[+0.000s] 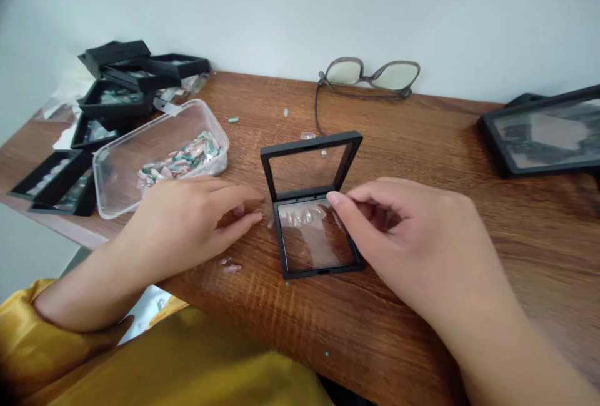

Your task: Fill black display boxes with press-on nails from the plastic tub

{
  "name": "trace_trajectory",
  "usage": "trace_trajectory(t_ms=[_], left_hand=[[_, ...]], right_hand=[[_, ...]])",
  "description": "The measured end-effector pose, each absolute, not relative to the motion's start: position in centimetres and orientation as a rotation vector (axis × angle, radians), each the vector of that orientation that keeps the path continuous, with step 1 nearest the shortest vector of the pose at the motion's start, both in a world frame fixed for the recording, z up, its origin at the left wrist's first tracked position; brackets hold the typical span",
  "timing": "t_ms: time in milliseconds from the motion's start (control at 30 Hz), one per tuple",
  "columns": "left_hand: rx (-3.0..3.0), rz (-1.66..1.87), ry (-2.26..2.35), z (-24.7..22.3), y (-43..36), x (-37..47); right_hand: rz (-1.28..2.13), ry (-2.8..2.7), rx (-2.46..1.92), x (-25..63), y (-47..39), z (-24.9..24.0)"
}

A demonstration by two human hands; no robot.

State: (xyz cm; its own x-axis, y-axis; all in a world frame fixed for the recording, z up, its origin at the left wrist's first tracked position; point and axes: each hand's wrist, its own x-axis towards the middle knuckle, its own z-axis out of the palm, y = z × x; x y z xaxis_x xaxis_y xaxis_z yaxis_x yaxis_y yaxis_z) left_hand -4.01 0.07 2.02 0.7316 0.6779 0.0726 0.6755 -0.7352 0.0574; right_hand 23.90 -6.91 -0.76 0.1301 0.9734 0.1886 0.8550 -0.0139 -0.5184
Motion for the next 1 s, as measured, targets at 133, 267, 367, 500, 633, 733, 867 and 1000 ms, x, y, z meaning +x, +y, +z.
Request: trace_trajectory(t_ms=[133,267,367,500,633,733,867,1000], left_hand=[[2.764,-0.199,1.247,2.7,-0.2,-3.1],[2.690,-0.242,1.330,2.9,-0.3,-2.7],[2.713,-0.079,1.347,2.3,-0.3,-3.0],[2.549,0.335,1.165,2.0,-0.4,-3.4],[1.959,0.437,0.886,3.1,-0.8,-3.2],[1.513,0.363,0.729,3.6,-1.0,-3.0],[1.250,0.311,0.572,3.4,-0.9,-2.8],[1.249,0.236,0.512,3.0,-0.8,-2.7]], right_hand=[[0.237,-1.765,-1.857,24.1,-7.1,-1.1],[0.202,-1.761,-1.868,23.6,-7.0,-1.2],[0.218,-1.727,-1.876,23.6,-7.1,-1.1],[0.216,-1.761,-1.779,23.8,-7.3,-0.9],[0.163,-1.867,-1.614,23.3,-7.6,-0.2],[0.264,-1.961,-1.400,22.8,-8.2,0.5],[0.559,-1.977,-1.135,22.3,-9.1,0.7],[0.512,-2.006,-1.124,21.7,-9.5,0.9]])
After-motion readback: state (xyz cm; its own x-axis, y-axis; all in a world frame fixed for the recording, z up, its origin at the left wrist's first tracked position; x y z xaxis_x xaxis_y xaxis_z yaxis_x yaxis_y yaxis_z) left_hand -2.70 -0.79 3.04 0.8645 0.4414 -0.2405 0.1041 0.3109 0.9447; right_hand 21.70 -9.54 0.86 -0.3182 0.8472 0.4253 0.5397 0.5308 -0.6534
